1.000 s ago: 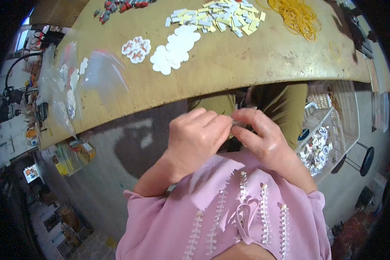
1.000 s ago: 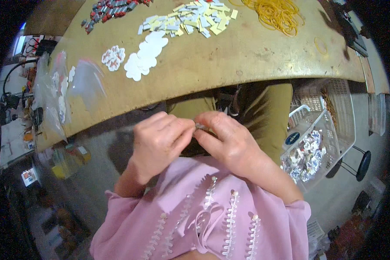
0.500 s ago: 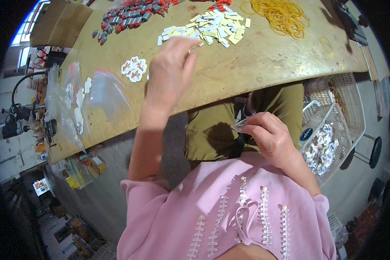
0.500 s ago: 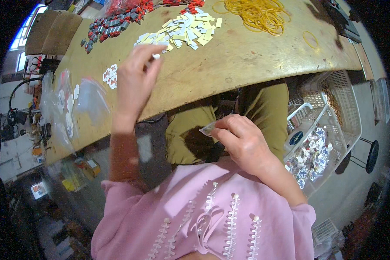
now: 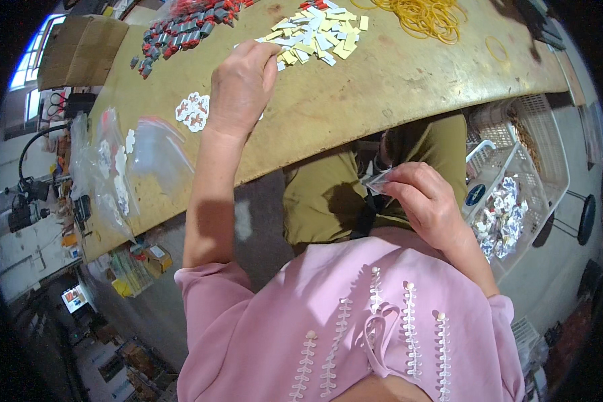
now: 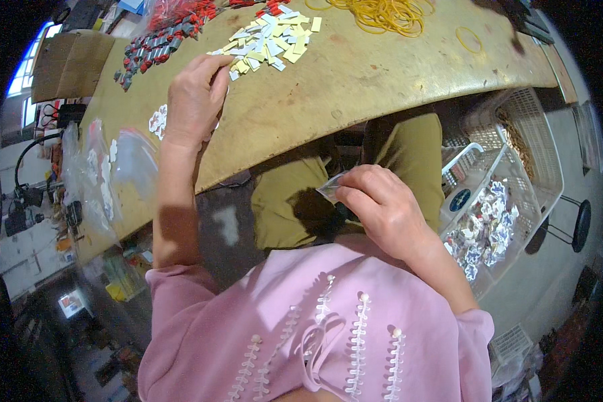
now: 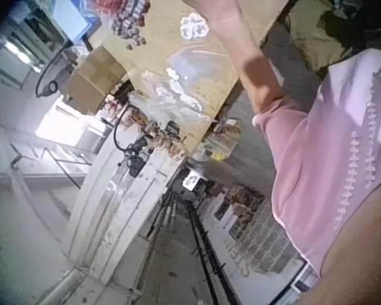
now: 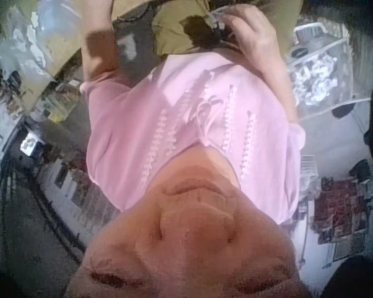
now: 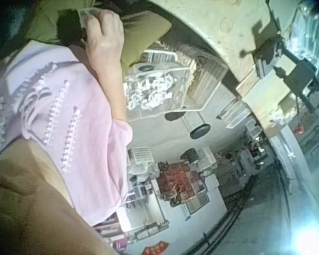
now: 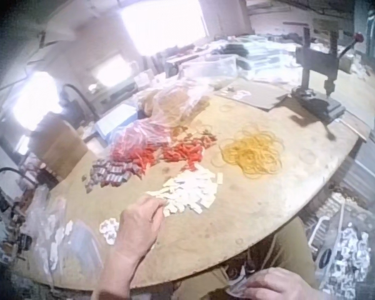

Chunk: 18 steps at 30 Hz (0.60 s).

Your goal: The person assembles small craft kits by placing white flower-shaped cutouts, red and gray components, and yellow rectangular pieces into clear plastic bags. The person handles items one at a time, folds the bags, and places them on the table.

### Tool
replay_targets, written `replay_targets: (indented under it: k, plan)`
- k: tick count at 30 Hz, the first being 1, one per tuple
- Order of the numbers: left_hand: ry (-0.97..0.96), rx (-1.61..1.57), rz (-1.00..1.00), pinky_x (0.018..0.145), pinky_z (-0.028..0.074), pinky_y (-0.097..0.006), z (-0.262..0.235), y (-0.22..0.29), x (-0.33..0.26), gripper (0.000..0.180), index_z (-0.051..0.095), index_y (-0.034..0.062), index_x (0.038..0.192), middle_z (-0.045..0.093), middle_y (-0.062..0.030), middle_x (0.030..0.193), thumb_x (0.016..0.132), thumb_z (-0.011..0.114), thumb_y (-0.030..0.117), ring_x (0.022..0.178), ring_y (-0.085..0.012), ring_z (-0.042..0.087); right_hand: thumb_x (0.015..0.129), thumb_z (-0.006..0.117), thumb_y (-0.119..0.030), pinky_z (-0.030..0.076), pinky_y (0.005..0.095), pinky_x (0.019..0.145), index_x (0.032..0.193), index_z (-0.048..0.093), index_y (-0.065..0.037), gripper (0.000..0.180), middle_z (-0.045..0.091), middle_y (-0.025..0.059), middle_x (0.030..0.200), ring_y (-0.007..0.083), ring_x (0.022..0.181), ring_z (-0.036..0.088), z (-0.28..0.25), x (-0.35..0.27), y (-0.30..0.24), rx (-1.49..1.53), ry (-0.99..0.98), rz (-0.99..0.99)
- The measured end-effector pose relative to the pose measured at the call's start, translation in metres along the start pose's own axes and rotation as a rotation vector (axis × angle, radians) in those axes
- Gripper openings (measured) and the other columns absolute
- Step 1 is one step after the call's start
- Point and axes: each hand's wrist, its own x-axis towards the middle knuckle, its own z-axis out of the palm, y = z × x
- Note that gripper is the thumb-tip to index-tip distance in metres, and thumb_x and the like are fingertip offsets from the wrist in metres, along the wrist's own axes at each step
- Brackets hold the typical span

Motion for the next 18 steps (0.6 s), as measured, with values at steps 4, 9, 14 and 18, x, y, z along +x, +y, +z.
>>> replay_targets:
  k: [4, 9, 14, 18]
  plan:
    - [-0.091, -0.113, -0.136, 0.079, 0.058, -0.042, -0.007, 0.003, 0.007, 0.019, 0.076, 0.0013, 0.106, 0.074, -0.0169, 0.099, 0.092, 0.078, 0.013, 0.088, -0.0331, 0.074, 0.082, 0.072, -0.004, 0.06, 0.0416, 0.085, 0.099, 0.071, 0.001, 0.018, 0.07, 0.0145, 0.106, 0.0319, 0.101, 0.072, -0.001, 0.003, 0.0, -0.01, 0.026, -0.005]
    - [-0.104, -0.173, -0.136, 0.078, 0.057, -0.041, -0.008, -0.004, 0.008, 0.019, 0.073, -0.0015, 0.104, 0.072, -0.0185, 0.095, 0.092, 0.078, 0.012, 0.083, -0.0317, 0.072, 0.081, 0.072, -0.004, 0.06, 0.042, 0.086, 0.099, 0.071, 0.001, 0.019, 0.07, 0.0146, 0.107, 0.0324, 0.101, 0.072, -0.001, 0.002, -0.001, -0.014, 0.022, -0.003]
    - [-0.108, -0.197, -0.14, 0.078, 0.056, -0.042, -0.01, -0.004, 0.01, 0.017, 0.069, -0.0023, 0.098, 0.071, -0.019, 0.093, 0.094, 0.077, 0.012, 0.083, -0.0327, 0.072, 0.08, 0.073, -0.004, 0.061, 0.0422, 0.086, 0.099, 0.072, 0.001, 0.02, 0.07, 0.0149, 0.105, 0.033, 0.1, 0.073, -0.004, 0.003, -0.004, -0.023, 0.034, 0.003]
    - [-0.124, -0.083, -0.081, 0.078, 0.056, -0.043, -0.01, -0.009, 0.009, 0.018, 0.065, -0.0019, 0.099, 0.072, -0.0196, 0.093, 0.097, 0.074, 0.014, 0.085, -0.033, 0.073, 0.079, 0.074, -0.003, 0.061, 0.0419, 0.085, 0.099, 0.072, 0.002, 0.021, 0.07, 0.0153, 0.104, 0.0334, 0.099, 0.073, -0.003, 0.002, -0.003, -0.022, 0.043, -0.006]
